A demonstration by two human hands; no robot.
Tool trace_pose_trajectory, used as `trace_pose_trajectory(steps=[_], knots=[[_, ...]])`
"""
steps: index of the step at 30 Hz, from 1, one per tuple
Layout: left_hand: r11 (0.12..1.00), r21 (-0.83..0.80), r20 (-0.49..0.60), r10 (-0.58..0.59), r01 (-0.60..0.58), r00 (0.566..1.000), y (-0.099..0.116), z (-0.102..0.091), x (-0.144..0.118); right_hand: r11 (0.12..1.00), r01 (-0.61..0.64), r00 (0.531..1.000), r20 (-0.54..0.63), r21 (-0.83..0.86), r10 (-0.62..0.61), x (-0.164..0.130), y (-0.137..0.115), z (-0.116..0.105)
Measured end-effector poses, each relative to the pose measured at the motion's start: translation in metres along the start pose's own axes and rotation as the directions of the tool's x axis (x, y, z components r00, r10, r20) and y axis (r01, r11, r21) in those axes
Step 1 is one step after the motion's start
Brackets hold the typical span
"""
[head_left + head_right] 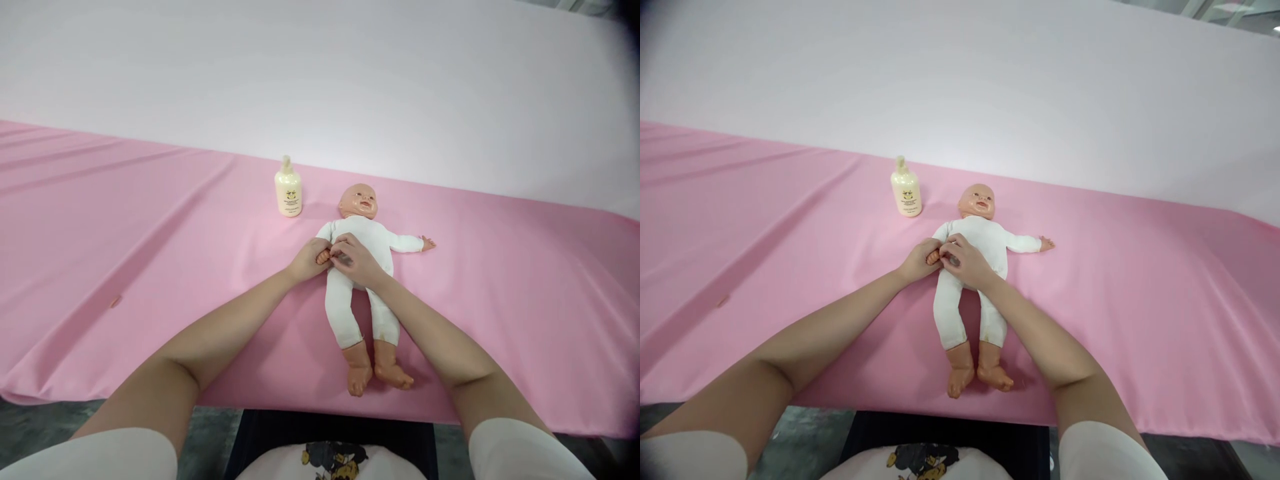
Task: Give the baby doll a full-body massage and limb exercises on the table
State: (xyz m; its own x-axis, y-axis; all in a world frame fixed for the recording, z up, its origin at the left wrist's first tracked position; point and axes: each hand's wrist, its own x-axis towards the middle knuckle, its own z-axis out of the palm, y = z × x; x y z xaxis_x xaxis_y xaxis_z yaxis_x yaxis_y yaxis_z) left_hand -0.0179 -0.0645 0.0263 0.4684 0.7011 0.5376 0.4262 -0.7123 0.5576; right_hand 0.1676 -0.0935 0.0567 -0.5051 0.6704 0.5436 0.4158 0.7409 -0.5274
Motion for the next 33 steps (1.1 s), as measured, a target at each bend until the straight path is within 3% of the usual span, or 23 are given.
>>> trace_pose_trajectory(steps=[26, 33], knots=[[1.000, -0.009, 0.011, 0.013, -0.013, 1.000, 0.0037, -0.0017, 0.0020, 0.999, -0.025, 0.999, 0.023, 0.032, 0.025, 0.0005, -0.0033, -0.0035], [0.996, -0.035, 0.037, 0.084, -0.083, 0.996, 0.0046, -0.0048, 0.0021, 0.998, -0.029, 0.999, 0.028, 0.054, 0.027, 0.0016, -0.0049, -0.0045]])
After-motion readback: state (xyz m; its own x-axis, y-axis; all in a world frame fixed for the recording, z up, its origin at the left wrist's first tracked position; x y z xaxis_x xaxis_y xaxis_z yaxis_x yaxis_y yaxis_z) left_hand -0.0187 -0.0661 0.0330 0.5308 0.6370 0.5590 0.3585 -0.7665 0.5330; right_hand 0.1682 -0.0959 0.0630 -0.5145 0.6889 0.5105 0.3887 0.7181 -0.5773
